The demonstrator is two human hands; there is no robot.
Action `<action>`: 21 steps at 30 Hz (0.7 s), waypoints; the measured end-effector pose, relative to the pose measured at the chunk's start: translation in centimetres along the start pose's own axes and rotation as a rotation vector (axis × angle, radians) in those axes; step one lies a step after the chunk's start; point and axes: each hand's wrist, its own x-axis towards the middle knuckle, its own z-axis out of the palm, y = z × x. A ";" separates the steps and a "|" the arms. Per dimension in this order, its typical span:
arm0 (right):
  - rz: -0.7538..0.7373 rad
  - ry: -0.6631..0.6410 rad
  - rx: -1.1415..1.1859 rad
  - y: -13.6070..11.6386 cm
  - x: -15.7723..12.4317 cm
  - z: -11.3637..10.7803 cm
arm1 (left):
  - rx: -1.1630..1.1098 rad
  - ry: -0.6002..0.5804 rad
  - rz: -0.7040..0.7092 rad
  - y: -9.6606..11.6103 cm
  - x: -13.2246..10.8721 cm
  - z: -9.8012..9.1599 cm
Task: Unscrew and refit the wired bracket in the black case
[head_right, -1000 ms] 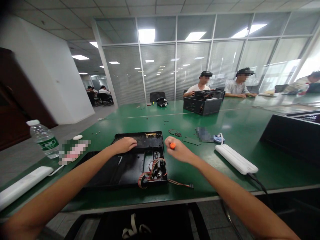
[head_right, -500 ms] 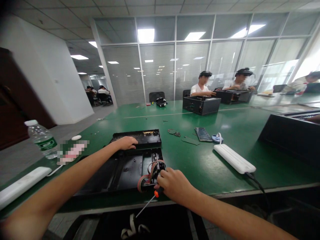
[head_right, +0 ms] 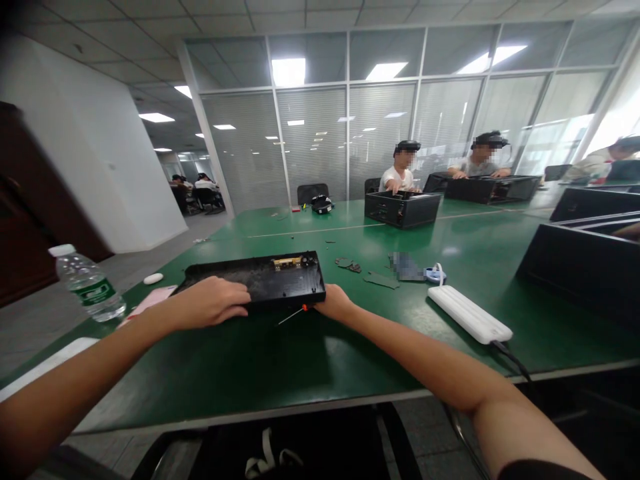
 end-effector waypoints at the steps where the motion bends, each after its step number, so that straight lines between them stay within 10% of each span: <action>1: -0.013 0.012 0.002 0.8 0.2 0.4 | -0.008 -0.011 0.011 0.9 -0.6 0.0; 11: -0.064 0.248 0.061 12.2 -3.9 1.7 | -0.167 -0.123 0.024 5.0 -2.8 4.6; 21: -0.086 0.279 0.404 5.5 -1.7 1.5 | -0.224 -0.071 -0.316 -2.8 3.4 8.3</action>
